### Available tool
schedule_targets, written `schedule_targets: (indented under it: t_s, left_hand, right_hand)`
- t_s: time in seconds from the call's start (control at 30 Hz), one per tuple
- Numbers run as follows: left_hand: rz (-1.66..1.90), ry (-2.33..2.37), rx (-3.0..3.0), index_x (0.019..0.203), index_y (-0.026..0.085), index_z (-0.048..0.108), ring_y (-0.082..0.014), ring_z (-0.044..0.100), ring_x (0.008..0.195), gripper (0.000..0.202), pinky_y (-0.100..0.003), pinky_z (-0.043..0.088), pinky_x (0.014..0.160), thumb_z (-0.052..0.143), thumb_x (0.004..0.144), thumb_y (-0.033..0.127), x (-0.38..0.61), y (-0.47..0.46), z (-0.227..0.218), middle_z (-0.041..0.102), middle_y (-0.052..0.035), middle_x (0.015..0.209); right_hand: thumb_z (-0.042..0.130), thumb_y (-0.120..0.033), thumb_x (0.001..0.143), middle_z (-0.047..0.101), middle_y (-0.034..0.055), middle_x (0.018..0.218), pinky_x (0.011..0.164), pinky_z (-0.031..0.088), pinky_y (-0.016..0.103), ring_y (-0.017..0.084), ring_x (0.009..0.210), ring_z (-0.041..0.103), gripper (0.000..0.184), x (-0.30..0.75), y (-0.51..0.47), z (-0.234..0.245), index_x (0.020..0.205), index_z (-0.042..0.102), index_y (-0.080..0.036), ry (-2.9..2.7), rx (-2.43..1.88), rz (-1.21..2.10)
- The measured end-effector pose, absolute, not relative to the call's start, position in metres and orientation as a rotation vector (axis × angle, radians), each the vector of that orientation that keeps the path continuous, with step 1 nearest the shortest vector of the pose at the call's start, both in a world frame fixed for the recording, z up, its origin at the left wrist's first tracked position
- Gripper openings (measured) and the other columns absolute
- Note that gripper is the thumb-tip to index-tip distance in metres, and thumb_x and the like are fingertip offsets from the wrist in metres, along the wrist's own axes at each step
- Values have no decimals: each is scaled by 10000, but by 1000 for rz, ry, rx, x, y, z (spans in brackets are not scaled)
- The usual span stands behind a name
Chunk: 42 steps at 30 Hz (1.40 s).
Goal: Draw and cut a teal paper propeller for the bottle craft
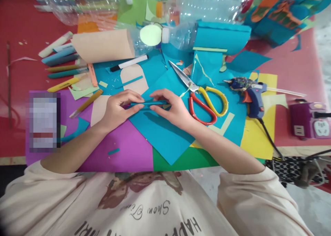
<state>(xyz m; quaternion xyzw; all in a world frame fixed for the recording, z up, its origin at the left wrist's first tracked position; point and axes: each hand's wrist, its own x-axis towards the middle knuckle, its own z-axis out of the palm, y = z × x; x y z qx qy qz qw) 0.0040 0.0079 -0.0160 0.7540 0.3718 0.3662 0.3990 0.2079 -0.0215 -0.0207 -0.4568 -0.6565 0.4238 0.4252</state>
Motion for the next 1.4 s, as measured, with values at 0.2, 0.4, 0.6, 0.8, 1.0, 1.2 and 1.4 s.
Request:
schedule_targets:
  t_s: [0.2, 0.4, 0.6, 0.8, 1.0, 1.2, 1.4]
  left_hand:
    - [860, 908, 1849, 964, 214, 659, -167, 692, 881, 297, -279, 528, 758, 672, 819, 473, 2, 6, -15, 737, -47, 946]
    - [826, 891, 1835, 1386, 271, 442, -210, 709, 1006, 611, -373, 516, 984, 673, 839, 416, 1, 2, -15, 756, -48, 1005]
    - [866, 827, 1894, 1430, 278, 396, -196, 711, 1004, 636, -376, 518, 1007, 653, 863, 403, 1, 3, -18, 767, -29, 1020]
    - [852, 835, 1872, 1447, 294, 383, -211, 710, 1033, 667, -372, 517, 1014, 667, 852, 398, -1, 4, -22, 767, -29, 1032]
    - [842, 872, 1750, 1386, 262, 478, -227, 681, 1106, 635, -352, 510, 1012, 694, 818, 445, 0, 3, -14, 735, -63, 1141]
    - [763, 941, 1621, 1030, 218, 748, -222, 690, 1064, 344, -269, 536, 892, 714, 789, 460, 2, 6, -5, 744, -61, 1123]
    - [747, 989, 1673, 974, 217, 781, -215, 720, 941, 343, -262, 537, 823, 710, 779, 490, 1, 7, -5, 775, -53, 1006]
  right_hand:
    - [681, -315, 831, 693, 33, 809, 706, 524, 312, 170, 760, 646, 109, 208, -22, -17, 815, 649, -213, -1707, -1165, 995]
    - [675, -420, 834, 699, 36, 786, 663, 506, 304, 164, 723, 633, 213, 207, -23, -19, 796, 665, -210, -1701, -1163, 998]
    - [658, -518, 825, 695, 36, 755, 620, 490, 287, 149, 675, 614, 322, 207, -23, -17, 770, 677, -201, -1692, -1224, 1003]
    - [663, -520, 822, 703, 34, 751, 623, 493, 288, 148, 674, 623, 320, 207, -23, -17, 756, 683, -207, -1696, -1226, 1000]
    - [692, -428, 822, 704, 23, 753, 648, 507, 283, 145, 692, 640, 229, 207, -23, -18, 769, 689, -205, -1654, -1202, 958]
    - [704, -438, 803, 717, 19, 776, 656, 515, 291, 153, 716, 655, 227, 208, -23, -17, 776, 692, -213, -1562, -1205, 964]
    - [708, -416, 800, 718, 14, 757, 619, 504, 275, 141, 680, 642, 210, 208, -22, -18, 769, 706, -208, -1567, -1231, 942]
